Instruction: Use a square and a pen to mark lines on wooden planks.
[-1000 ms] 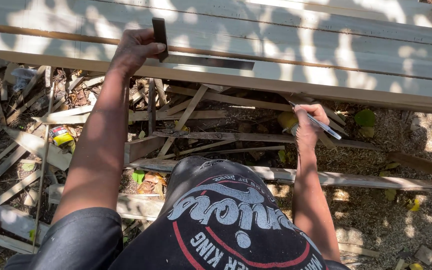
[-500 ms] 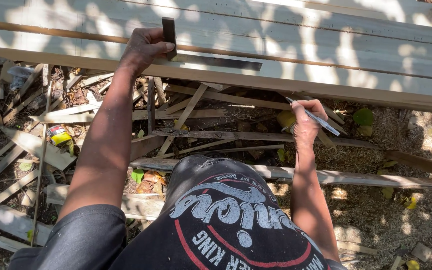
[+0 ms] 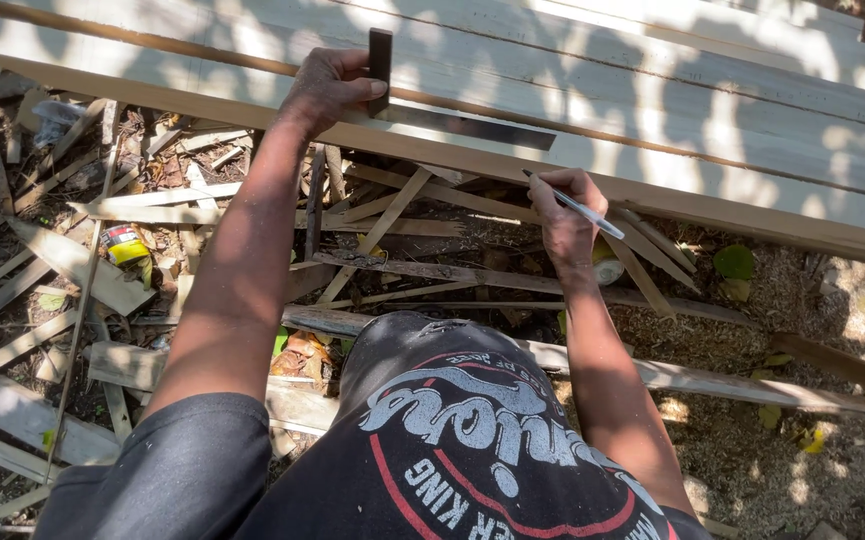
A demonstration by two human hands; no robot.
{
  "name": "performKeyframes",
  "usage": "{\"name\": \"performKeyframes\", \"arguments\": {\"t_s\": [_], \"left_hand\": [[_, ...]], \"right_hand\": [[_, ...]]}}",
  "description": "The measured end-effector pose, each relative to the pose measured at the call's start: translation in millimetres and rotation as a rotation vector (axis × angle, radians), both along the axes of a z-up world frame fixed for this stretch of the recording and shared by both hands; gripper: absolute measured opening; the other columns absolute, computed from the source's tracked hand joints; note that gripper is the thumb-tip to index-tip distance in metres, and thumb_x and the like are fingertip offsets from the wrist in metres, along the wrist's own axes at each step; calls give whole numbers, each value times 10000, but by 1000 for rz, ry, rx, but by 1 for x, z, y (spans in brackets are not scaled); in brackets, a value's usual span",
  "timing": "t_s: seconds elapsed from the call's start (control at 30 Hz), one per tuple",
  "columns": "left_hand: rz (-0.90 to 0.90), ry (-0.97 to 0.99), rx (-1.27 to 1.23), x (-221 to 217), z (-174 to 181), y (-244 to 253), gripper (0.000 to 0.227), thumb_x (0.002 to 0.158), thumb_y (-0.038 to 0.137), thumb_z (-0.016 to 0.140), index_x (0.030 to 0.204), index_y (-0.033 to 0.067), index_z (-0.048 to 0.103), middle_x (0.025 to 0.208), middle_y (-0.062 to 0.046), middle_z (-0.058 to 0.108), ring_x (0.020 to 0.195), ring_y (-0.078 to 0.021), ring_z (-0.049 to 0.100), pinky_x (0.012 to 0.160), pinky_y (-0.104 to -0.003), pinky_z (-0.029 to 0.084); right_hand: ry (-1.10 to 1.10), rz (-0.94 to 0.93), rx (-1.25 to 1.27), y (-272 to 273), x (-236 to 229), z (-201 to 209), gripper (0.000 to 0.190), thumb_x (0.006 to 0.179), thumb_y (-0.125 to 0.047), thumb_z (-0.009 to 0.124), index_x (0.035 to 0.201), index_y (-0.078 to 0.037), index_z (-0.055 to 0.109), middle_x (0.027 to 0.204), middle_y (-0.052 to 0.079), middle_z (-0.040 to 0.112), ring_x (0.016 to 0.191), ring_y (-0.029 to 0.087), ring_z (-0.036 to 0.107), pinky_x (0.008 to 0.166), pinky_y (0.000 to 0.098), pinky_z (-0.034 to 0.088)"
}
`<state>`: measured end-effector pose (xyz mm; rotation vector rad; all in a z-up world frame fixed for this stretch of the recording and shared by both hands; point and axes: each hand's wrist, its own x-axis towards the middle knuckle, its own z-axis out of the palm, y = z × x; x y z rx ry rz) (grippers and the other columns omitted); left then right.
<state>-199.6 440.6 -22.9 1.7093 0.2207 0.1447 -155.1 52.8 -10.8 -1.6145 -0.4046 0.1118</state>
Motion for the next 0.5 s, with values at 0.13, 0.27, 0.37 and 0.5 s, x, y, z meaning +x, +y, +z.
{"name": "performKeyframes", "arguments": {"t_s": [0.13,0.27,0.37,0.5], "left_hand": [[-13,19,4,0,1,3,305,913,130,762,1214,85,741,988,-38,797,866,-122,766,858,-306,652],[-1,22,-97,2,-3,2,335,911,106,750,1244,75,733,936,-32,785,805,-102,731,786,-287,625],[-36,-11,-168,3,-10,3,344,912,85,747,1255,62,734,893,-22,767,764,-82,687,727,-270,594],[-48,-19,-128,4,-6,1,305,917,103,748,1221,69,744,842,21,727,746,-54,640,690,-256,558]], "right_hand": [[-186,190,-180,60,-9,13,53,953,-44,739,959,-10,698,825,59,709,758,76,653,679,242,531],[-214,217,-244,108,1,-3,72,924,-43,742,949,-14,681,835,48,738,756,57,667,687,236,549],[-260,182,-233,130,4,-19,87,909,-41,761,892,-21,678,825,42,746,757,57,685,697,233,557],[-325,242,-116,145,-4,-14,78,934,-26,744,918,-27,667,951,51,753,828,59,659,774,239,559]]}}
